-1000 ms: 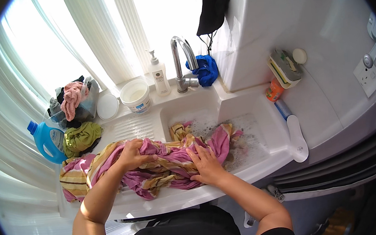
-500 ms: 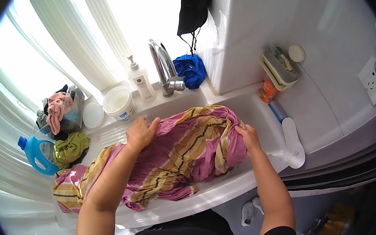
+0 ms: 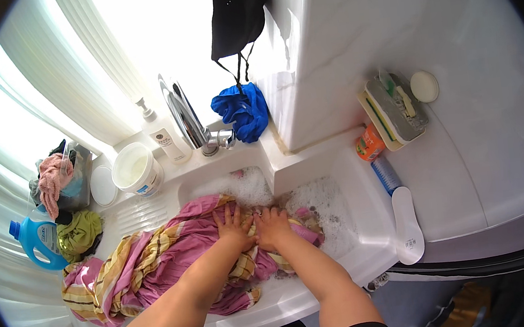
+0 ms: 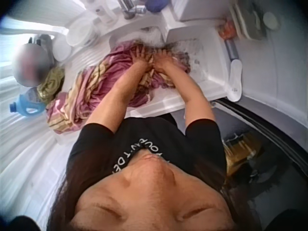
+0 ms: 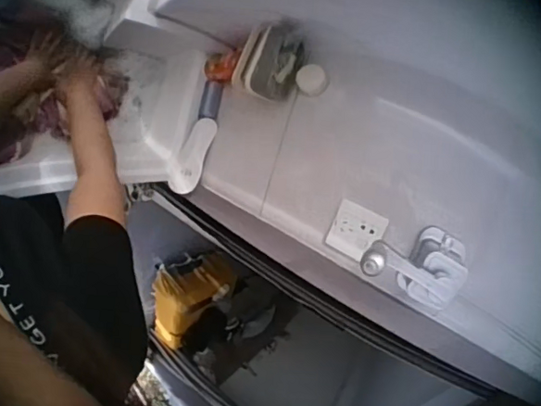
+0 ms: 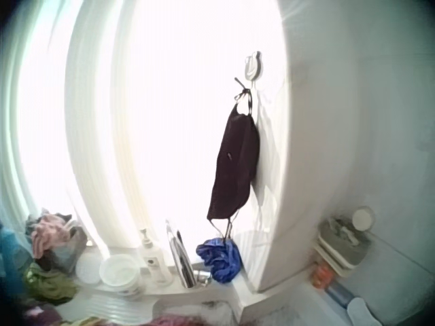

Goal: The person washes a patterned cloth by hand in a sink filled with soapy water, scrubbing it repeatedly and turning it over in the basin.

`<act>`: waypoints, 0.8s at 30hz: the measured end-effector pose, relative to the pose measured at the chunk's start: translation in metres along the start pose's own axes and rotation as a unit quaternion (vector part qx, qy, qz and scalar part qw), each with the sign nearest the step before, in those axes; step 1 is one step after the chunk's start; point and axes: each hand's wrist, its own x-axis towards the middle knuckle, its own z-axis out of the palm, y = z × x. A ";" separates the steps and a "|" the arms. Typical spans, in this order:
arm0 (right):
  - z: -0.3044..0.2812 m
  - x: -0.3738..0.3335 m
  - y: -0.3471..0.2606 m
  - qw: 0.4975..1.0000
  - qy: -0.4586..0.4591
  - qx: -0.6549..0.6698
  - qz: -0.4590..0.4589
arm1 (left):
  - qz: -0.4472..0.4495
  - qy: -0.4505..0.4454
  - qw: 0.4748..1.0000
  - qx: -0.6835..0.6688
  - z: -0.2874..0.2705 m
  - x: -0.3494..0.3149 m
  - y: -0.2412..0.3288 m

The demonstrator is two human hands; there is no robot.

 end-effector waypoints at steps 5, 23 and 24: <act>0.029 0.046 0.028 0.992 -0.069 0.102 -0.009 | 0.003 -0.110 0.994 0.025 -0.012 0.027 0.003; -0.017 -0.003 0.034 0.843 0.231 0.485 0.023 | 0.102 -0.003 0.991 -0.081 -0.072 -0.079 -0.097; -0.014 -0.002 0.018 0.902 0.229 0.365 0.035 | 0.108 -0.048 0.992 -0.044 -0.081 -0.092 -0.089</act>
